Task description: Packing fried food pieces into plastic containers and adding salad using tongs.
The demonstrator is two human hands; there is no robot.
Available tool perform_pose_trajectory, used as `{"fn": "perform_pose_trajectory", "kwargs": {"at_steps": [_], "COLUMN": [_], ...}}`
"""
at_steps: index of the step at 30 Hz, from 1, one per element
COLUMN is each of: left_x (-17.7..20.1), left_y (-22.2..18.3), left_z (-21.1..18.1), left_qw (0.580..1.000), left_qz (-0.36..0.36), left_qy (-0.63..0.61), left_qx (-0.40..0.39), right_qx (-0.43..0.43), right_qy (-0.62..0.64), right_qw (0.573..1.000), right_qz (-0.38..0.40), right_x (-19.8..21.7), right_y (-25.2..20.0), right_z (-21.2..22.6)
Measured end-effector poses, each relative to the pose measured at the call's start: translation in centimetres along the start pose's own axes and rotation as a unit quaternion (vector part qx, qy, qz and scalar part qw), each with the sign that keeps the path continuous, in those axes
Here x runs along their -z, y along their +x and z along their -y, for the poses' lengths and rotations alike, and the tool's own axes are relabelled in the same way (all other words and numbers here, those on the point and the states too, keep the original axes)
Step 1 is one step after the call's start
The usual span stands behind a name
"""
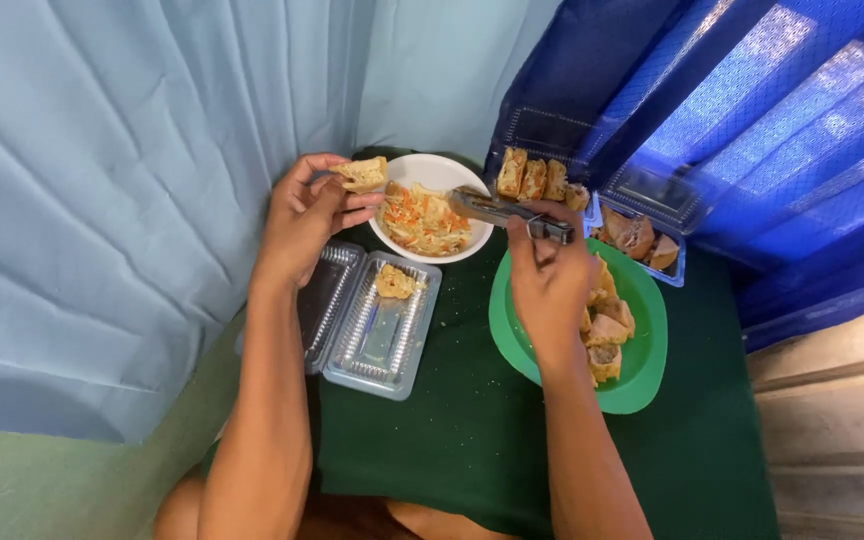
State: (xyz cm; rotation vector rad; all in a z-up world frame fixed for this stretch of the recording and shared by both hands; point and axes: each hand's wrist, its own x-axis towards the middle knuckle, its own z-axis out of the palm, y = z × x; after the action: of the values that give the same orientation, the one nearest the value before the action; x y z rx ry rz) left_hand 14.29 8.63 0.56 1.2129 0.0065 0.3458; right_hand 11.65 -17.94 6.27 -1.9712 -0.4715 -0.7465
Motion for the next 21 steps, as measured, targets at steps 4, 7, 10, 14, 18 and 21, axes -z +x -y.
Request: {"fn": "perform_pose_trajectory", "kwargs": {"at_steps": [4, 7, 10, 14, 18, 21], "left_x": [0.3, 0.7, 0.9, 0.5, 0.3, 0.3], "left_y": [0.1, 0.1, 0.3, 0.0, -0.2, -0.1], "left_z": [-0.2, -0.2, 0.2, -0.3, -0.3, 0.2], "left_qw": [1.000, 0.999, 0.998, 0.999, 0.999, 1.000], "left_qz": [-0.008, -0.018, -0.024, -0.007, 0.007, 0.004], "left_qy": [-0.003, -0.030, -0.042, -0.042, -0.037, -0.020], "left_qx": [0.014, 0.029, 0.032, 0.020, 0.010, -0.002], "right_qx": [0.014, 0.020, 0.018, 0.016, 0.025, 0.036], "right_qy": [0.017, 0.032, 0.030, 0.061, 0.041, 0.006], "right_qw": [1.000, 0.999, 0.999, 0.998, 0.999, 0.998], "right_qz": [-0.020, -0.030, -0.036, 0.004, 0.007, -0.042], "right_x": [-0.3, -0.8, -1.4, -2.3, -1.6, -0.9], "right_y": [0.0, -0.1, -0.3, -0.8, -0.4, -0.2], "right_z": [0.0, -0.2, -0.2, -0.5, -0.5, -2.3]}}
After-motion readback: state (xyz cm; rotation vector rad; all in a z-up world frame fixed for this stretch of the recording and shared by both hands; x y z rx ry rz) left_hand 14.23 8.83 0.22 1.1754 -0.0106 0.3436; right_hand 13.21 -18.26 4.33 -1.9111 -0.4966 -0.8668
